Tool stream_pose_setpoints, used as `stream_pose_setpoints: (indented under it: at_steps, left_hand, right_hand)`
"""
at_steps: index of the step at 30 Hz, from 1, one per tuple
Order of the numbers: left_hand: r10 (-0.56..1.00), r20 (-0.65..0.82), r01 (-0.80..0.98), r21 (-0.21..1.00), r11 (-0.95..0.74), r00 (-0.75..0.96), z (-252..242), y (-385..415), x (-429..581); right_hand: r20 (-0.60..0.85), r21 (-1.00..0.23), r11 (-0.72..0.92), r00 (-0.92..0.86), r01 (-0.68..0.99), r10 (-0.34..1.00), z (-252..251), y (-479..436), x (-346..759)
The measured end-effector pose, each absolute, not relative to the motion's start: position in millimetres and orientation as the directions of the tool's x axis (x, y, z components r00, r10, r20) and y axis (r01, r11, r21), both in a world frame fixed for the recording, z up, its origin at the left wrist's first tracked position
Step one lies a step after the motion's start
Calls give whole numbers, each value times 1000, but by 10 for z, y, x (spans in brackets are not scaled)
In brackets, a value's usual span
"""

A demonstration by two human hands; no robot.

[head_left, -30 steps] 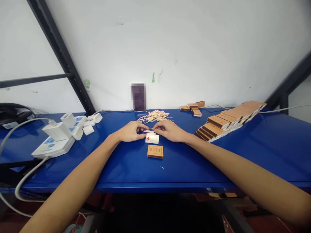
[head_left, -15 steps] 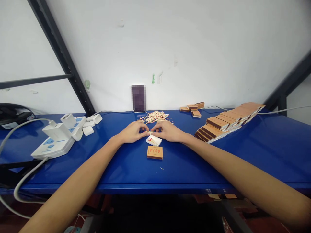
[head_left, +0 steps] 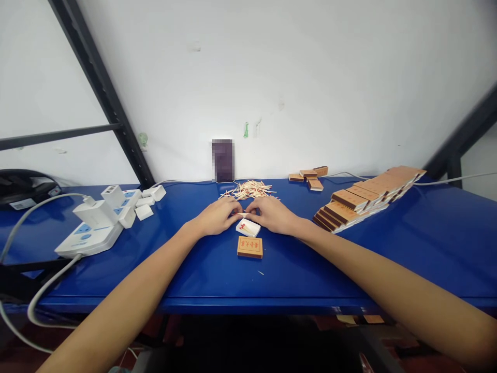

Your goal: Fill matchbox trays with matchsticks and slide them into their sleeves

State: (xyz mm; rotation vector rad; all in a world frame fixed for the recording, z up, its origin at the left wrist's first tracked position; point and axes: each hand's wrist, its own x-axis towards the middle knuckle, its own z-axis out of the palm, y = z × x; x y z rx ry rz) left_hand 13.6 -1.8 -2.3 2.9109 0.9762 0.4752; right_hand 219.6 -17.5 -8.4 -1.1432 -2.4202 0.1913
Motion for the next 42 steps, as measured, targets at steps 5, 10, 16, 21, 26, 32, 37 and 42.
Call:
stream_pose_setpoints:
  at_steps: [5,10,16,21,26,32,37,42]
  left_hand:
    - [588,269,594,68,-801,762,-19,-46,189]
    - [604,241,616,26,-787,760,8,-54,192]
    - [596,222,602,47,-797,772,-3,-35,201]
    - [583,221,594,20,-805,782,-8,-46,217]
    - [573,242,581,47,-813,783,-2,-48,211]
    - [600,223,595,98,-798,768,24,-25,178]
    - [615,183,614,68,-786,767,14,-24,190]
    - [638,157,640,47,-767,754,-7,-39,227]
  right_hand:
    - [332,-221,691,-613,688,717,-107,-143,2204]
    - [310,-289,673,-599,680,738,-129,-121,2197]
    - [323,-279,682,-603,676,730,-123,-139,2190]
    - [352,-262,699,-609,665,711,-149,-132,2195]
    - [378,-270,704,-600,656,705,-178,-101,2208]
    - [365,-275,726,-630,630,685,-160,-72,2217]
    - [342,-274,708,-622,651,704,-149,-85,2224]
    - [337,-276,696,-612,663,716,-136,-110,2218]
